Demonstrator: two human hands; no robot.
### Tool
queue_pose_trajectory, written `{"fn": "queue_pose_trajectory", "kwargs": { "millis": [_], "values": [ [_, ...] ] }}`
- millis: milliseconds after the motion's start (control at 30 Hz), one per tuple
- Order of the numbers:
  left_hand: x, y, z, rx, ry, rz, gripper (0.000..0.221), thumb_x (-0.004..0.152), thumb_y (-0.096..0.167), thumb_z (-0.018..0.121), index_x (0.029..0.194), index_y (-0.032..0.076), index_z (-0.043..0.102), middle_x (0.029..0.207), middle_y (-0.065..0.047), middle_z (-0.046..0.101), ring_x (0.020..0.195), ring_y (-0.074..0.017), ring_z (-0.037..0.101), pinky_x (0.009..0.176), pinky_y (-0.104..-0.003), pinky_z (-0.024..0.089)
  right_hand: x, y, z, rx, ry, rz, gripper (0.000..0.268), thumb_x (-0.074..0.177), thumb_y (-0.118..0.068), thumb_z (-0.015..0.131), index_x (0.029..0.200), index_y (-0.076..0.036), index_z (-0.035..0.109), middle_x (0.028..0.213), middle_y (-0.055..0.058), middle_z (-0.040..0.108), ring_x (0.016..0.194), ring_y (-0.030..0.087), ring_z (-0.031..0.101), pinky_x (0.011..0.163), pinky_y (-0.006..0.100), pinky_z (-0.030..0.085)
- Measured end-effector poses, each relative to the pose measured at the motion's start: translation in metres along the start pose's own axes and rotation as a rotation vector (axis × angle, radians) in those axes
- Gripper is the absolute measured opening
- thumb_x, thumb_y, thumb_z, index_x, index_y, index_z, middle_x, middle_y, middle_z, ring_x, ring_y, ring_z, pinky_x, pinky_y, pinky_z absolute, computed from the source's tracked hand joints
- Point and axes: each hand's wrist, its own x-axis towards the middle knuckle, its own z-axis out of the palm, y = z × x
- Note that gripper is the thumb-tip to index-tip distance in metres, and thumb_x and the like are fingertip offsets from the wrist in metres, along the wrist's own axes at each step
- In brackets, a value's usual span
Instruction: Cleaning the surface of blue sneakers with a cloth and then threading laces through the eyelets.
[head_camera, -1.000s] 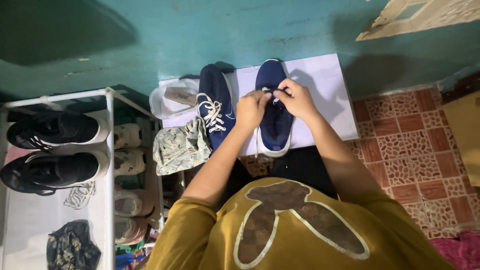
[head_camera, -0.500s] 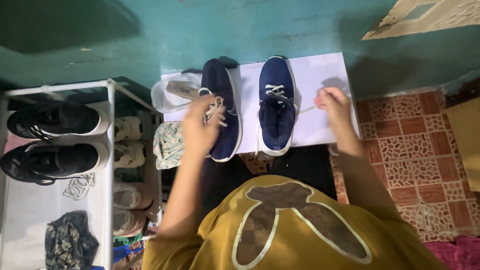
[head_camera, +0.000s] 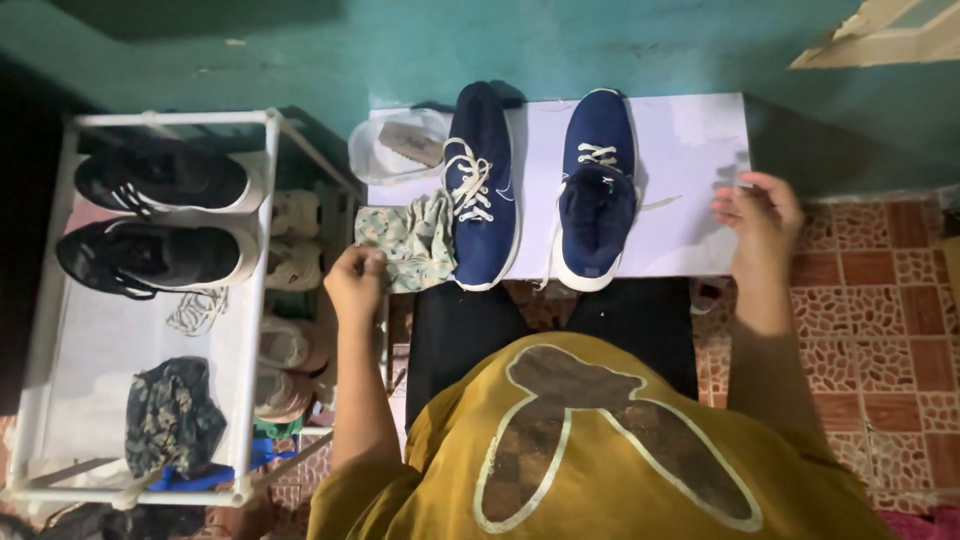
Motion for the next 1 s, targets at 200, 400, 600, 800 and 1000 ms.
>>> {"fn": "queue_pose_trajectory", "kwargs": {
  "millis": [200,400,600,800,1000],
  "values": [
    [0.023,-0.060,0.004,-0.468,-0.138,-0.137,0.040,0.095,0.035,0.056,0.120,0.008,0.073,0.143,-0.020,0.050,0.138,-0.0305,0.041,0.114,-0.036,0.030,-0.010,-0.018,-0.005,-0.011,0.022,-0.025,0.022,0.100,-0.010,0.061,0.122,-0.012,0.062,0.102,0.004,0.071,0.085,0.011,0.066,0.079,0.021,0.056],
    [0.053,-0.043,0.024,-0.203,-0.083,-0.116,0.063,0.087,0.007,0.066,0.148,0.012,0.047,0.137,-0.017,0.062,0.099,-0.0247,0.066,0.082,-0.031,0.054,-0.016,-0.017,0.008,-0.042,-0.022,-0.038,0.023,0.100,-0.004,0.060,0.122,-0.010,0.063,0.099,0.005,0.070,0.084,0.012,0.067,0.077,0.020,0.056],
    [0.089,-0.046,-0.001,0.515,-0.269,0.139,0.053,0.077,0.041,0.070,0.124,0.019,0.073,0.108,-0.012,0.076,0.099,-0.0380,0.068,0.085,-0.050,0.049,-0.029,-0.024,-0.003,-0.127,-0.020,-0.060,0.022,0.101,-0.008,0.061,0.122,-0.010,0.063,0.101,0.005,0.069,0.088,0.011,0.067,0.082,0.022,0.056],
    [0.058,0.008,-0.075,0.208,-0.354,0.349,0.016,0.072,0.011,0.076,0.078,-0.001,0.067,0.083,-0.011,0.061,0.074,-0.0279,0.055,0.071,-0.036,0.043,-0.036,-0.031,-0.015,-0.135,0.007,-0.074,0.014,0.104,-0.008,0.060,0.117,-0.008,0.064,0.098,0.005,0.069,0.091,0.012,0.068,0.084,0.023,0.056],
    [-0.013,0.140,-0.131,0.176,-0.344,0.172,0.034,0.081,0.002,0.065,0.114,0.002,0.074,0.068,-0.008,0.067,0.052,-0.0162,0.049,0.051,-0.029,0.040,-0.043,-0.039,0.006,0.036,-0.162,-0.011,0.019,0.098,-0.006,0.059,0.116,-0.003,0.066,0.098,0.009,0.067,0.072,0.013,0.060,0.072,0.024,0.054]
  ]
}}
